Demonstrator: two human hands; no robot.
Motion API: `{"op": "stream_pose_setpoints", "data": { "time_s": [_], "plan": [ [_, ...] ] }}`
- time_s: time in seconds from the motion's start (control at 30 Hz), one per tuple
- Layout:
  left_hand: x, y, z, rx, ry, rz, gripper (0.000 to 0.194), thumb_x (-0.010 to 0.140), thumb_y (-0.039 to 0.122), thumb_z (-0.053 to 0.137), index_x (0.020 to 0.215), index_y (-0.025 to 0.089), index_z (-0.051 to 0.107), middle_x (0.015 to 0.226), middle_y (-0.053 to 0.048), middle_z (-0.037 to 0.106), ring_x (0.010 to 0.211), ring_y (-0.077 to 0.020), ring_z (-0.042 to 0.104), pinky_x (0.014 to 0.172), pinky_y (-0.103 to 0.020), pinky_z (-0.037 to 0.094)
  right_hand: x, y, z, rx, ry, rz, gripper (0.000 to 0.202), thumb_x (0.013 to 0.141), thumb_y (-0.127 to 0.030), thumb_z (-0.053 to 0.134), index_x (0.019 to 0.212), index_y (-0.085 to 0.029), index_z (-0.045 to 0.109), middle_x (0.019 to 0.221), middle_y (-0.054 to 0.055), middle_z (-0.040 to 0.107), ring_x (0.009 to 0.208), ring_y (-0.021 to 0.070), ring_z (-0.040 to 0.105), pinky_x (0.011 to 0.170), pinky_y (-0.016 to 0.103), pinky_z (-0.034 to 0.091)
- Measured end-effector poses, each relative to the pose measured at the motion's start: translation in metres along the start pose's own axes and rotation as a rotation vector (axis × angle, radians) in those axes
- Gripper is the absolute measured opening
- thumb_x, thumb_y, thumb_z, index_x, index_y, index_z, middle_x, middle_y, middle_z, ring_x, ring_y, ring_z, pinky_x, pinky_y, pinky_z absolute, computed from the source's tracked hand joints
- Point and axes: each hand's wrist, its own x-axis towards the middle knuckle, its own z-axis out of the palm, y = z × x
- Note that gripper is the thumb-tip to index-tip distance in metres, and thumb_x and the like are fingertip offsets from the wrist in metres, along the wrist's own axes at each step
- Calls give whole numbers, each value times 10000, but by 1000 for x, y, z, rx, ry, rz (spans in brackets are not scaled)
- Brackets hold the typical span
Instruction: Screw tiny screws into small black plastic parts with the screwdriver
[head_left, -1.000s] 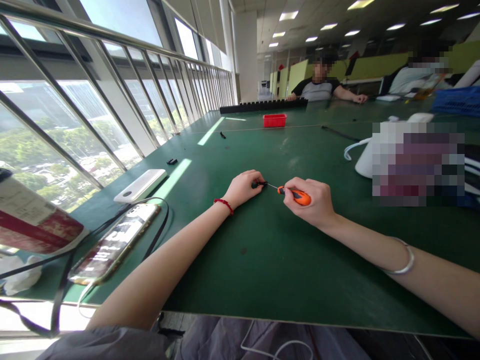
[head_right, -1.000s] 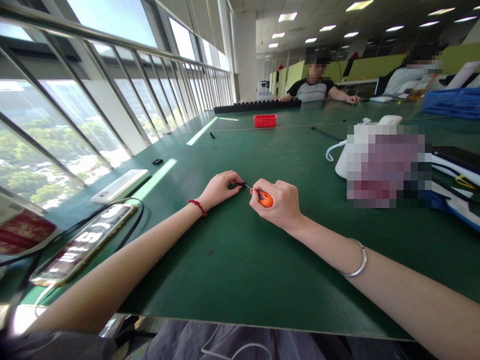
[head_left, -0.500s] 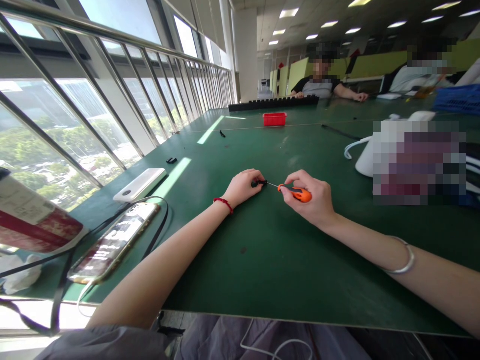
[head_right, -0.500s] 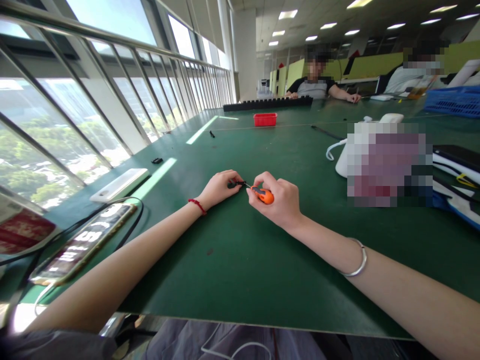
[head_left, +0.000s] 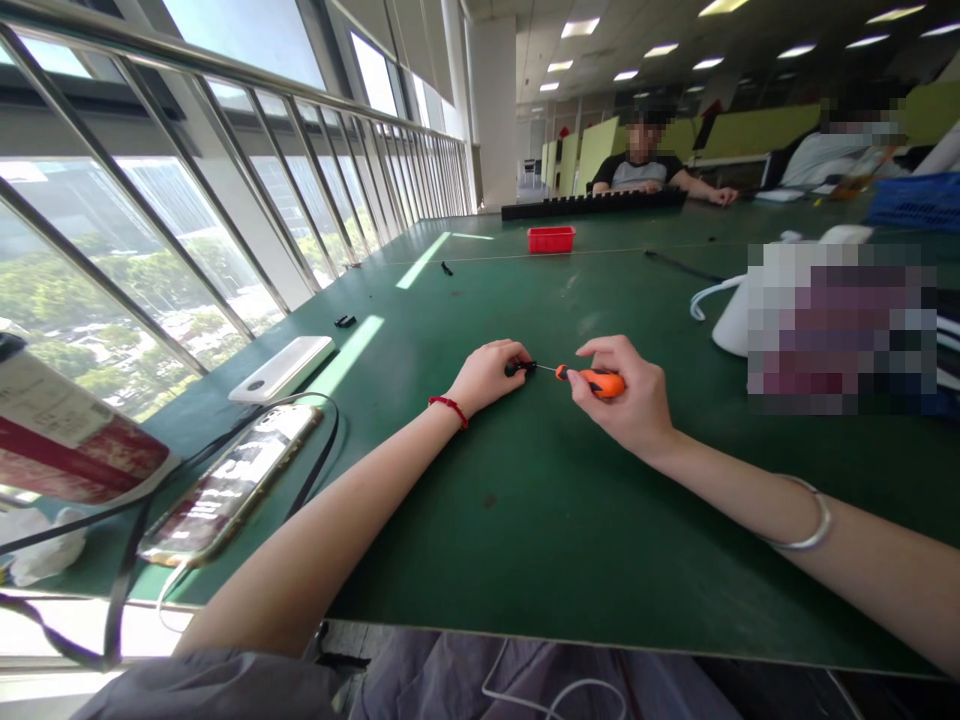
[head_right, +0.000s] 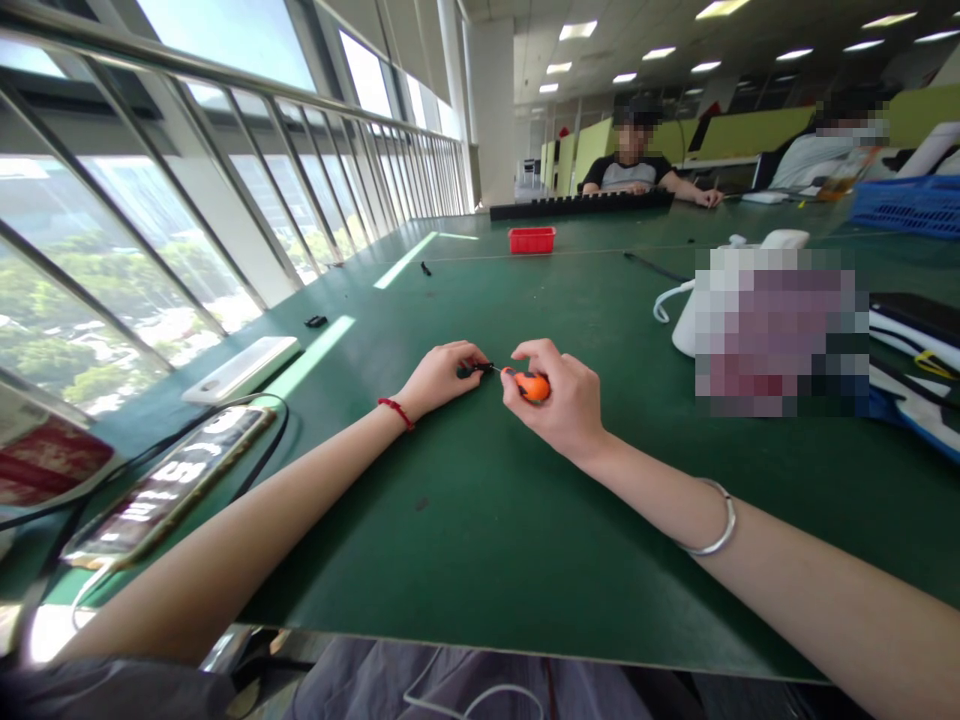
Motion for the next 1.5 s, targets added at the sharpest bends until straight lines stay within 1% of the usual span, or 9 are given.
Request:
{"op": "stream_pose_setpoints", "data": {
  "time_s": [0.13,0.33,0.57,0.8,1.0,1.2,1.3,1.4,1.5],
  "plan": [
    [0,1,-1,-6,-12,-4,219,756,162,544,930,178,676,920,-37,676,837,-172,628,766,-274,511,1,3,1,5,74,11,323,707,-226,597,1001,-230,463,745,-16,555,636,157,566,611,297,452],
    [-1,5,-3,-14,-34,-3,264,779,160,529,980,186,698,1010,-37,687,873,-168,638,810,-269,517,3,1,-1,-44,-18,63,146,777,-346,579,838,-241,498,484,-76,473,478,130,439,614,318,414],
    [-1,5,-4,-3,-41,-8,265,785,144,536,984,189,705,1004,-32,693,852,-161,640,792,-263,520,3,4,0,24,105,113,262,739,-274,586,955,-241,442,707,-23,538,602,161,536,621,331,434],
    [-2,6,-5,-6,-47,-5,267,795,141,529,992,185,704,1027,-29,695,876,-161,642,812,-267,516,4,4,0,18,12,158,203,797,-403,564,850,-245,450,477,-75,458,476,150,464,569,308,395],
    [-2,5,-5,-7,-51,-2,265,798,146,534,1000,178,702,1021,-36,694,856,-158,644,808,-264,519,2,4,0,0,86,113,300,698,-287,606,944,-237,443,693,-21,551,622,172,553,632,330,436],
    [-2,5,-6,-7,-56,-6,257,810,157,528,998,186,702,1022,-31,695,858,-157,647,812,-266,519,3,3,0,-18,-1,69,131,777,-348,584,789,-244,505,478,-67,489,460,138,468,635,334,423],
    [-1,5,-5,-4,-52,-12,265,802,150,530,999,185,703,1013,-30,696,853,-158,645,801,-266,518,4,2,-1,4,31,73,142,762,-311,584,862,-241,513,572,-42,546,534,156,525,642,334,438],
    [-1,5,-5,-8,-51,-8,271,796,147,530,1001,182,704,1009,-30,697,851,-158,643,793,-264,517,3,3,-1,18,79,74,288,711,-268,599,973,-233,485,704,-20,562,638,175,571,685,353,449],
    [-1,4,-4,-8,-52,-9,273,794,150,529,1000,184,705,1018,-31,696,851,-157,642,788,-263,517,3,3,0,-7,48,68,232,731,-300,611,927,-235,506,601,-53,518,556,157,527,699,368,432]
  ]
}}
